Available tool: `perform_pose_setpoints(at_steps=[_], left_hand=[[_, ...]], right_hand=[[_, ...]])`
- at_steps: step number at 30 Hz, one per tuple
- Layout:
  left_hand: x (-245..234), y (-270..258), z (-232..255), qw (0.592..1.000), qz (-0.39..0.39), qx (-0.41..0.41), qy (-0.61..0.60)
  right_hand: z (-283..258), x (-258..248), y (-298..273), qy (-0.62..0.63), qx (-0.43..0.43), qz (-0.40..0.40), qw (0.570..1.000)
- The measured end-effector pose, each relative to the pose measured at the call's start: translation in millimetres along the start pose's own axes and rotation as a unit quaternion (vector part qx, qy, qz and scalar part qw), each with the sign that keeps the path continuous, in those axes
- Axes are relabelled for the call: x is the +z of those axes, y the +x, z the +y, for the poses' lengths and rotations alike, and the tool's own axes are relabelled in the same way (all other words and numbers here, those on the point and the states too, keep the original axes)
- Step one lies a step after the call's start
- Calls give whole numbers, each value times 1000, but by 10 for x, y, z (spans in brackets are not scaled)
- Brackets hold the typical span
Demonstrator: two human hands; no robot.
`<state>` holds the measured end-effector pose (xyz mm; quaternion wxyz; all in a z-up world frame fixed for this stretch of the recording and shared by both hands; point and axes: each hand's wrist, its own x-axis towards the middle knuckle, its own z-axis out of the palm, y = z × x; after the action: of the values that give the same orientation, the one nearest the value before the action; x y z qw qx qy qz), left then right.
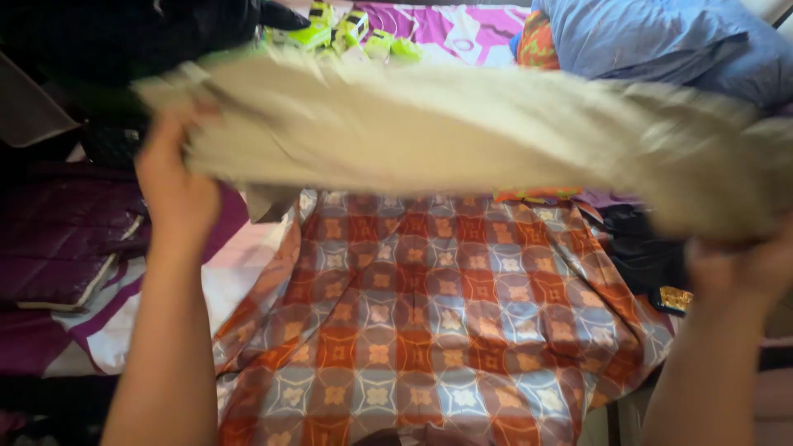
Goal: The person folds a maroon shirt, a pair of beige pants, and a black garment by hand on a bed, placing each item onto a stack of folded clothes.
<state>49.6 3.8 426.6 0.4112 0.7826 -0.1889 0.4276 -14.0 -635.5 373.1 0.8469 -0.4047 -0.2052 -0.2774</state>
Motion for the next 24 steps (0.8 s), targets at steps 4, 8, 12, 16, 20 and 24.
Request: perform_pose_setpoints(at_steps=[4, 8, 12, 16, 20, 24], left_hand=[[163, -1088, -451, 976, -95, -182, 73], [333, -2250, -796, 882, -224, -382, 160], [439, -3176, -993, 827, -313, -405, 230], [459, -3428, -774, 781, -315, -485, 235], [304, -3273, -590, 741, -371, -507, 236], [296, -3235, -618, 752, -354, -518, 202]], right_hand=[[437, -1130, -653, -105, 186, 199, 956], [995, -1972, -1348, -96, 352, 402, 840], [1335, -1973, -1921, -213, 472, 420, 745], [1539, -1857, -2208, -223, 486, 436, 724], [1623, -1881, -2199, -213, 500, 435, 718], [1655, -1782, -2102, -203, 458, 428, 752]])
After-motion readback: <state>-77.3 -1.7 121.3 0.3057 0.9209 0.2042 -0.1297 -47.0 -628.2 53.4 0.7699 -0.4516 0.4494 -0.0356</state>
